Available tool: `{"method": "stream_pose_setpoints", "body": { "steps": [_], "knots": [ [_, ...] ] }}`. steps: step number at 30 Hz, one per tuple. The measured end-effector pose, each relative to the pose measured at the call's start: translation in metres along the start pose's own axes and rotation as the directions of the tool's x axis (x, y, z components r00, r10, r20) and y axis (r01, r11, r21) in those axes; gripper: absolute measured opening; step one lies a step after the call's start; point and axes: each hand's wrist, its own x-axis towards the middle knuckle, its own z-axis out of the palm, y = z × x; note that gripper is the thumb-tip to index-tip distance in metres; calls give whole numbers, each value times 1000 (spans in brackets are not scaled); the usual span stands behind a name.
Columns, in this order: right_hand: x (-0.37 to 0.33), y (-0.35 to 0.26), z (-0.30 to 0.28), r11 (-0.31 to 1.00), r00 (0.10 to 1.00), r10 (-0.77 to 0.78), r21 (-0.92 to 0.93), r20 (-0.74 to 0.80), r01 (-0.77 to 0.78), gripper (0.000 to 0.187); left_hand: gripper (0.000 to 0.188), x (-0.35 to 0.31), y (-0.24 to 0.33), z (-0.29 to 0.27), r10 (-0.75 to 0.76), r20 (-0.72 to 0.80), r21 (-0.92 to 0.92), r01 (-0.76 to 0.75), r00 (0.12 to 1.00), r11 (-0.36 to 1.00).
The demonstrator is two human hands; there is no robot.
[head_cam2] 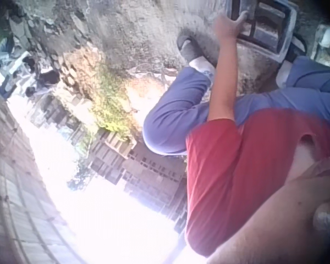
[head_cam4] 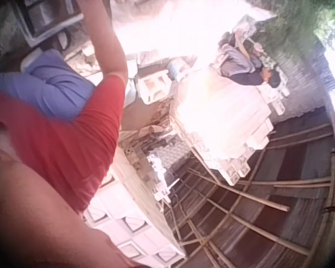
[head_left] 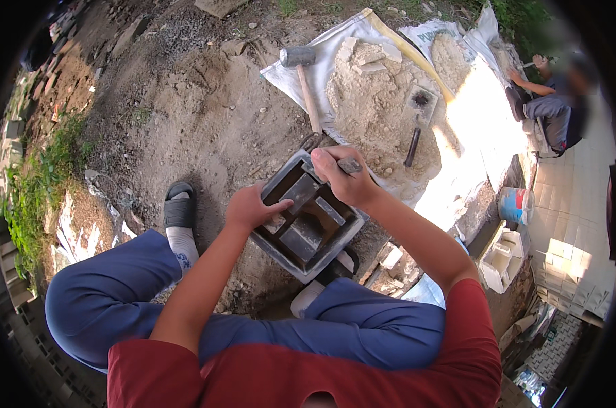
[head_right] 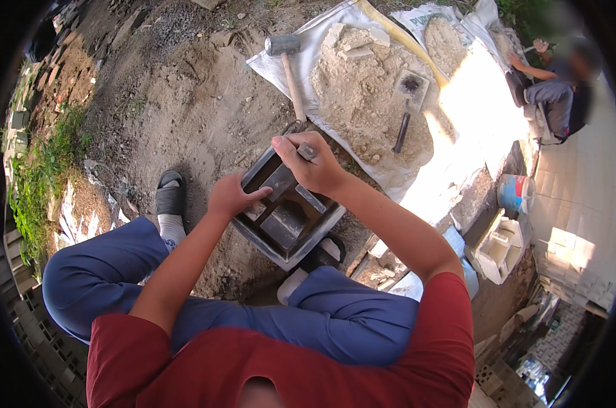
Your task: The person uses a handheld tool to pack and level a granular mixture inside a square metal mold.
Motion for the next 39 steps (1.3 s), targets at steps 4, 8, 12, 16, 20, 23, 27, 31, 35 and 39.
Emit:
{"method": "stream_pose_setpoints", "body": {
  "steps": [4,8,12,16,20,23,27,31,35,39],
  "knots": [
    [2,-28,10,999,999,-52,12,-7,52,40,76,2,-10,8,-62,-53,101,68,997,993],
    [-16,8,-8,986,988,-151,-72,-24,149,40,79,4,9,7,-36,-39,74,38,999,997],
    [-6,-10,-7,999,1000,-8,37,-2,8,44,78,2,-6,12,-21,-78,108,29,997,994],
    [-18,-29,-10,998,999,6,61,-44,-3,44,73,0,-3,8,-19,-99,101,29,995,994],
    [-41,5,-31,983,990,-130,-123,55,136,42,71,3,2,11,-16,-89,130,28,996,991],
    [-39,7,-25,990,994,-77,-110,84,86,41,71,0,-2,11,-21,-86,158,34,996,987],
    [-33,-23,-27,991,993,-116,-65,32,118,37,72,0,-3,7,-34,-98,113,45,995,993],
    [-48,-4,-32,973,971,-184,-112,155,202,35,79,0,0,10,-2,-113,93,13,994,996],
    [-46,2,-33,982,982,-96,-144,164,120,28,79,1,0,9,-14,-93,137,27,996,990],
    [-42,-23,-31,991,984,-90,-79,153,103,19,76,-3,-2,7,-59,-63,110,66,996,992]
  ]
}}
